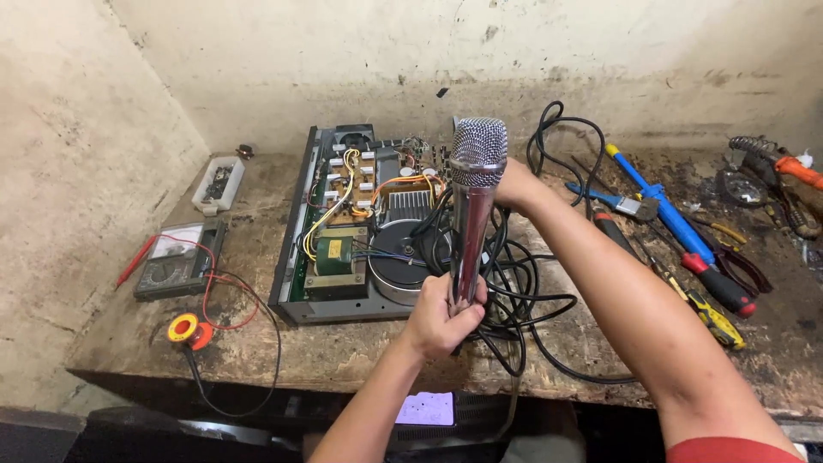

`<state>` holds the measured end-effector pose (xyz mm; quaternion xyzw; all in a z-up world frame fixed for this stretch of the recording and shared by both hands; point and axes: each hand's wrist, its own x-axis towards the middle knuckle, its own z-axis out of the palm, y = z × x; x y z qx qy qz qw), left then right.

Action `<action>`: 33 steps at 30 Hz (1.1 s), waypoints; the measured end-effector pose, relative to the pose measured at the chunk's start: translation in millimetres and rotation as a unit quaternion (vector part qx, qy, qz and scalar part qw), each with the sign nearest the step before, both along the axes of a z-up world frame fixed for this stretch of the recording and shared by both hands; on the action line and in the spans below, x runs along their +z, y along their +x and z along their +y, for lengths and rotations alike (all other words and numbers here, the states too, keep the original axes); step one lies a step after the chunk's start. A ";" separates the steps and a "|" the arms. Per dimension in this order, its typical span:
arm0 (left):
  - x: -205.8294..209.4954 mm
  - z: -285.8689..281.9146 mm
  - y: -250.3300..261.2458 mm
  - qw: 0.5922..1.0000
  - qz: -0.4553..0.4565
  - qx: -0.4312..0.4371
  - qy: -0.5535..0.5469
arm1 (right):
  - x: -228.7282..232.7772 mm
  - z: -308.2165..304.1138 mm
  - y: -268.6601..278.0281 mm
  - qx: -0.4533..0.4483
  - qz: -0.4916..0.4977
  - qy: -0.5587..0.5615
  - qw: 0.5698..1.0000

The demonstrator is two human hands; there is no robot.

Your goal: The person uses a screwdriver to tighten screws on the back panel of an open electronic device. They then connect a power cord and a microphone to the device, adjusting the components and cables on the workbench.

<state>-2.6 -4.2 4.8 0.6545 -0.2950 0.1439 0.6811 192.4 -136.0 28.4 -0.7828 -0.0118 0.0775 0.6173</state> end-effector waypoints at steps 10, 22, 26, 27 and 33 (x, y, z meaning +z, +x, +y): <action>-5.4 13.2 -0.4 1.000 -0.005 0.017 -0.009 | 55.9 21.8 -59.6 -0.007 -0.034 -0.064 0.997; -6.3 18.4 -9.1 0.999 -0.032 0.043 -0.004 | 58.7 1.8 -9.7 -0.018 0.033 0.023 0.999; -15.3 27.0 -7.0 0.995 -0.056 0.085 0.014 | 89.5 -6.1 -18.5 -0.090 -0.085 -0.140 0.982; -5.1 31.0 -12.2 0.995 -0.055 0.084 0.015 | 104.7 -3.5 -31.5 -0.090 -0.085 -0.139 0.983; 23.6 53.8 -25.6 0.999 0.018 0.035 -0.024 | 118.6 -43.6 -19.4 -0.170 -0.334 -0.294 0.879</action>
